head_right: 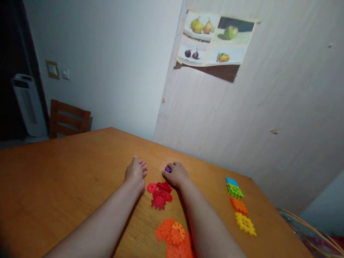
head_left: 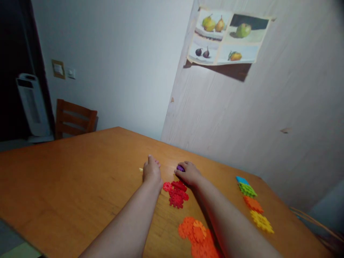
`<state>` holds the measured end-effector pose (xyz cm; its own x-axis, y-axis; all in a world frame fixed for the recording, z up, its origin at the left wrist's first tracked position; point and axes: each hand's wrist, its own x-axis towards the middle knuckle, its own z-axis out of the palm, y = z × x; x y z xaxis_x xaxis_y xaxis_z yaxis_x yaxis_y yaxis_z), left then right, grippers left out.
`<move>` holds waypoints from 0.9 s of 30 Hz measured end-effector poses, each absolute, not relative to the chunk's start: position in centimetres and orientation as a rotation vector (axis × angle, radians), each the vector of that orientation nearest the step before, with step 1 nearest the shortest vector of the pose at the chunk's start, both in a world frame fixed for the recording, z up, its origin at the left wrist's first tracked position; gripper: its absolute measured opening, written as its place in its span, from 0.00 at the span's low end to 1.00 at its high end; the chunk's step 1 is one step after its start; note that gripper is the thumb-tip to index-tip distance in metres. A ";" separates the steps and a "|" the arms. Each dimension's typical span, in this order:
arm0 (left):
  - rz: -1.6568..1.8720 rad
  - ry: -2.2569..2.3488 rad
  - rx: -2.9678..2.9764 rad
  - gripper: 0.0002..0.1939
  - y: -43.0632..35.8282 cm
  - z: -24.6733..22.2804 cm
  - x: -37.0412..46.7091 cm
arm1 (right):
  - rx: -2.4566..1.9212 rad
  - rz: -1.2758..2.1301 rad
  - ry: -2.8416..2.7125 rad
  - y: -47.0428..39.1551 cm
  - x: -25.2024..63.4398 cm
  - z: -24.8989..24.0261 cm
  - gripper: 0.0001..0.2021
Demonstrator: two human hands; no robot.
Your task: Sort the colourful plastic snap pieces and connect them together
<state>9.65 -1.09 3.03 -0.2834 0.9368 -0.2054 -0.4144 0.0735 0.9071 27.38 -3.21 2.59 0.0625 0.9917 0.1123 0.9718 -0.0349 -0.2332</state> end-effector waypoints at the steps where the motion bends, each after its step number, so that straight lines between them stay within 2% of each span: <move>1: 1.480 1.182 0.623 0.22 -1.2 3.0 9.9 | -2.111 0.109 -1.972 -3.8 27.9 2.5 0.27; 7: 1.432 1.137 0.768 0.16 -2.3 3.2 11.3 | -2.072 0.078 -1.847 -7.1 30.3 2.1 0.29; 11: 1.427 1.056 0.879 0.13 -2.8 2.8 11.8 | -1.968 0.080 -1.621 -9.5 32.5 1.8 0.24; 18: 1.574 1.065 0.818 0.11 -1.9 2.9 11.5 | -2.047 0.025 -1.409 -13.5 36.0 1.2 0.17; 24: 1.690 1.207 0.395 0.15 0.2 4.1 7.5 | -1.948 -0.130 -1.556 -12.2 31.5 3.1 0.15; 27: 1.718 1.207 0.296 0.17 0.7 4.4 6.3 | -1.901 -0.066 -1.781 -10.4 26.7 4.6 0.15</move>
